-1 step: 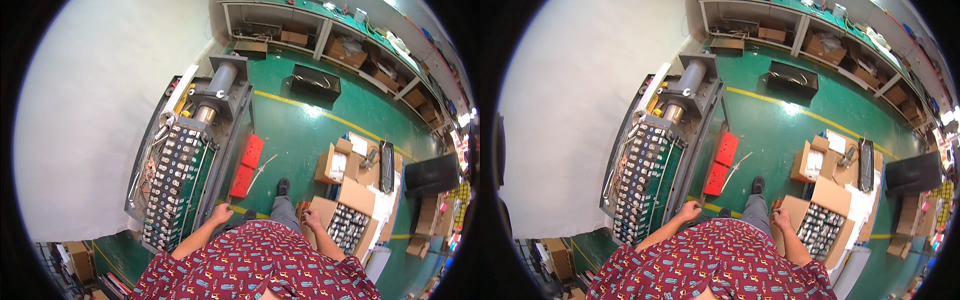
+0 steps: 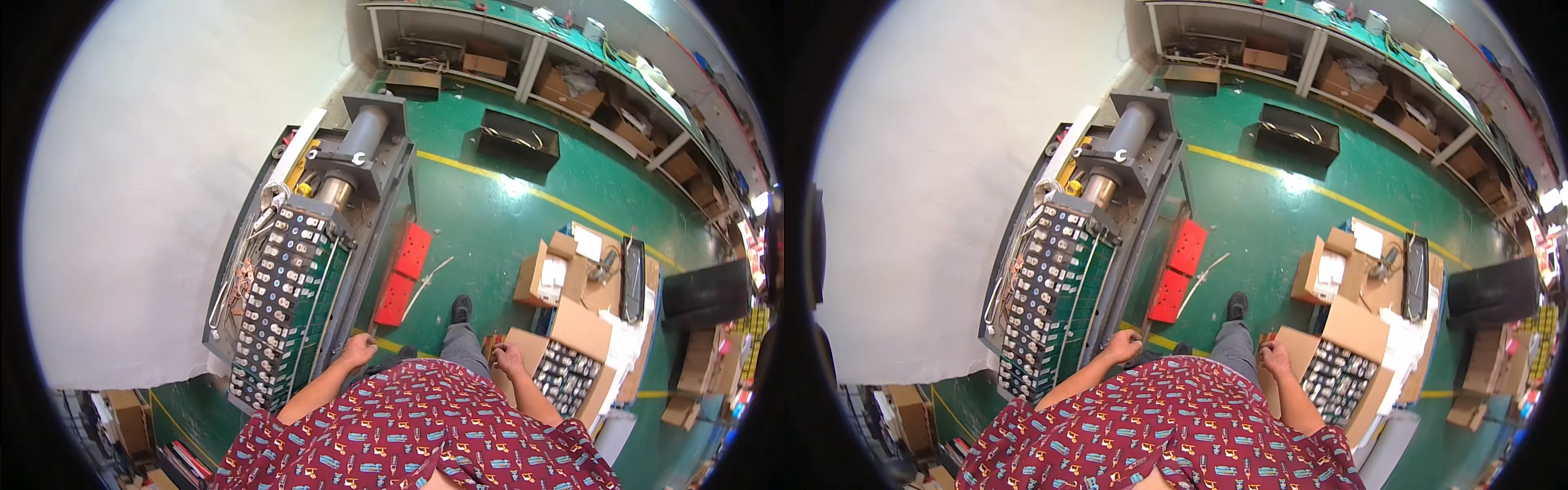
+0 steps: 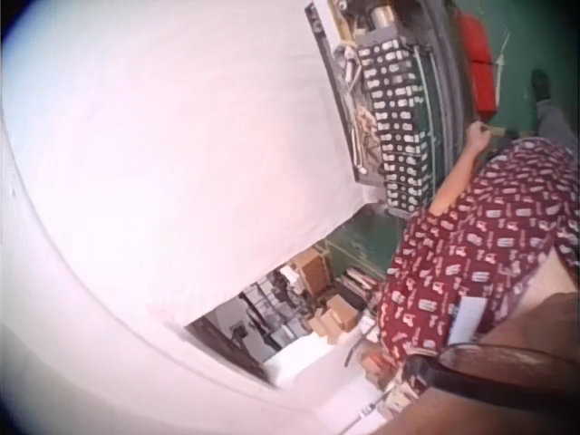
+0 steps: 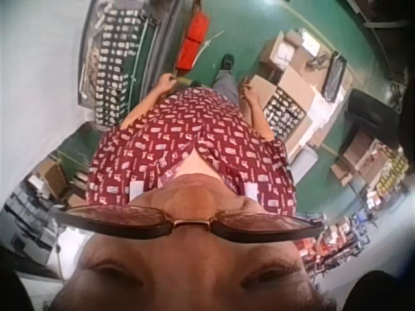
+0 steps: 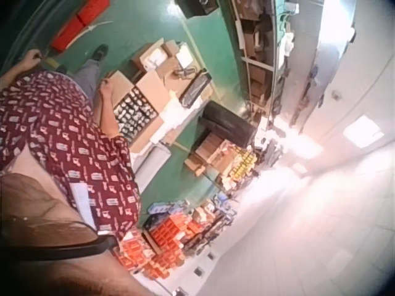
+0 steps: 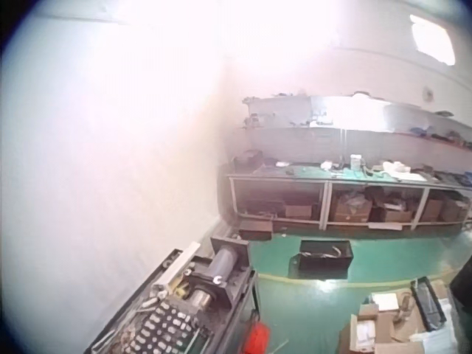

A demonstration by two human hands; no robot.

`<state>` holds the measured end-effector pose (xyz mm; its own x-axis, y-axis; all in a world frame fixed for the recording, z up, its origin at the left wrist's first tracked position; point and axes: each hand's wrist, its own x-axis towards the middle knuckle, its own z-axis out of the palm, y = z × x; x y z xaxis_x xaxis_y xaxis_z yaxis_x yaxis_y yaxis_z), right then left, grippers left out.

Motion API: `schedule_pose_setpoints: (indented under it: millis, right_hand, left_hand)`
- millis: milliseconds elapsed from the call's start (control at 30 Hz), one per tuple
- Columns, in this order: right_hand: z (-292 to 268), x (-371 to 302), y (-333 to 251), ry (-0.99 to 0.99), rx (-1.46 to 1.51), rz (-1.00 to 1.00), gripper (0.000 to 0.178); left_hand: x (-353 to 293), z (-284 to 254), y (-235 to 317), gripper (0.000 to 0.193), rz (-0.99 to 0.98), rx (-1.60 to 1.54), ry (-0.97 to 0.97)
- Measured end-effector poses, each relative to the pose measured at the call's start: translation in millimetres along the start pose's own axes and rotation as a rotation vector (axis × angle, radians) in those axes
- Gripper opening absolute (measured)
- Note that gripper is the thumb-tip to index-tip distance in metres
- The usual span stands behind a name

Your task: The person assembles an electrical component rack by inserting metal rods and securing them with tools. They use pliers and a screwdriver to tighten connections and adjust parts on the rack. The person handles wires and small metal pieces, placing them into designated slots on the assembly.

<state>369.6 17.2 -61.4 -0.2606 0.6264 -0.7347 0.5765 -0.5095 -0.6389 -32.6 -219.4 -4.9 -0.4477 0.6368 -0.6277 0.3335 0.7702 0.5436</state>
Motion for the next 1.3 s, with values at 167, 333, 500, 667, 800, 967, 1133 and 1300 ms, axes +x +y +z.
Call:
schedule_pose_setpoints:
  millis: [167, 333, 500, 667, 800, 967, 1133, 1300]
  right_hand:
    - [-39.4, 47.7, -60.7, -0.042, 0.097, -0.051, 0.023]
    - [-100.2, 93.6, -83.3, 0.064, 0.012, -0.066, 0.023]
    - [-147.2, 149.9, -98.7, 0.037, 0.040, 0.058, 0.020]
    - [-174.3, 216.3, -84.2, -0.025, 0.036, 0.046, 0.016]
    - [-168.5, 203.4, -132.2, -0.068, 0.071, 0.091, 0.014]
    - [-156.0, 204.4, -146.9, -0.110, 0.013, 0.095, 0.015]
    - [-145.4, 201.5, -158.0, -0.168, -0.057, 0.083, 0.016]
    - [-132.8, 194.6, -172.9, -0.196, -0.057, 0.059, 0.018]
  left_hand:
    - [11.3, -7.0, 17.3, 0.034, -0.169, 0.072, 0.027]
    - [34.0, -13.7, 96.2, 0.031, -0.190, -0.001, 0.135]
    - [35.6, -12.7, 157.0, 0.029, -0.273, -0.182, 0.165]
    - [36.2, 4.9, 153.5, 0.028, -0.237, -0.095, 0.246]
    - [30.8, 5.8, 151.8, 0.030, -0.336, -0.096, 0.193]
    - [21.7, 11.7, 153.9, 0.031, -0.354, -0.158, 0.238]
    - [12.2, 27.0, 137.9, 0.030, -0.356, -0.258, 0.298]
    - [-10.8, 48.5, 99.1, 0.029, -0.391, -0.321, 0.331]
